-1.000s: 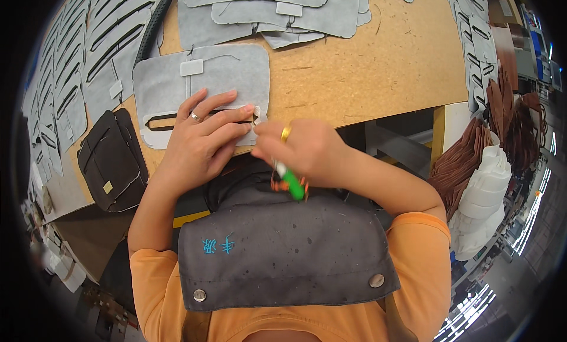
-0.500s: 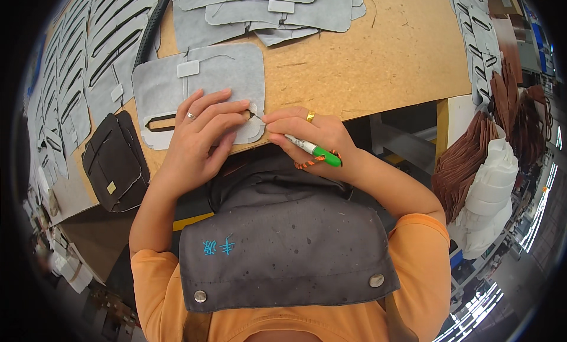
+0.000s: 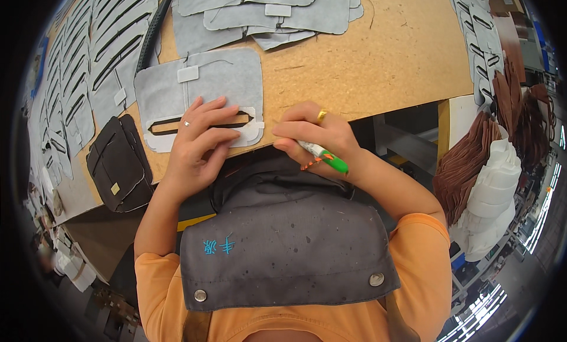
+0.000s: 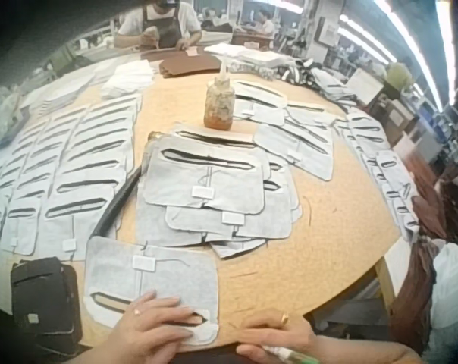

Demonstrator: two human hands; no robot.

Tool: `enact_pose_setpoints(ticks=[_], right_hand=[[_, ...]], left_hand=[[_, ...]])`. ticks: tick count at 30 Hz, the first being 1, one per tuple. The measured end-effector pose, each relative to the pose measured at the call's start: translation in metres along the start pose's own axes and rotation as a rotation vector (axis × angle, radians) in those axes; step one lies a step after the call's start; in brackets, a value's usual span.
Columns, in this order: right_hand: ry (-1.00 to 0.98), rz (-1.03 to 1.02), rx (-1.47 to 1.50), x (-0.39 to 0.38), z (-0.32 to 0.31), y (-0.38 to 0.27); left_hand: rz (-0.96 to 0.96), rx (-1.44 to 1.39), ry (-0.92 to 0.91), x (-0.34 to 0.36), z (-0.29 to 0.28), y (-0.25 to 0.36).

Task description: Trim excess material from leather bag components using an awl-like tool.

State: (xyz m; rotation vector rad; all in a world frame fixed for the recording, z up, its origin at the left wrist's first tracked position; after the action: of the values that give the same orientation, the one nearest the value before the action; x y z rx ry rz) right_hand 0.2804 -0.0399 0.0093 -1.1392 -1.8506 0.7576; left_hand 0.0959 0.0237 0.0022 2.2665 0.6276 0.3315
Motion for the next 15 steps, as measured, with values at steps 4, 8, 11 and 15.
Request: enact_pose_setpoints(ticks=[4, 8, 11, 15], right_hand=[[-0.032, -0.188, -0.286, 0.014, -0.001, -0.012], [-0.157, -0.173, -0.437, 0.008, 0.004, -0.008], [-0.189, -0.160, -0.480, 0.025, 0.019, -0.011], [-0.294, -0.223, -0.635, 0.007, 0.027, -0.005]], left_hand=[[-0.026, -0.101, 0.046, -0.010, -0.020, -0.004], [-0.180, 0.176, 0.053, -0.030, -0.044, -0.022], [-0.286, 0.216, 0.078, -0.048, -0.056, -0.029], [-0.363, 0.291, 0.044, -0.054, -0.060, -0.028]])
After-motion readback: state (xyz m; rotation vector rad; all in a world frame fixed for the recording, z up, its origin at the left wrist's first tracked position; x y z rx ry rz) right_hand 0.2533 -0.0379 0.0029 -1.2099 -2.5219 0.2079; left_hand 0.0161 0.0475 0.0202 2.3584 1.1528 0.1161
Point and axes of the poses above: each hand's wrist, its own x-axis towards the middle knuckle, its own z-axis out of the palm, y = z × x, the point moved 6 cm from there along x, towards the middle knuckle, and after that the axes turned 8 degrees about -y, right-handed, at the moved point
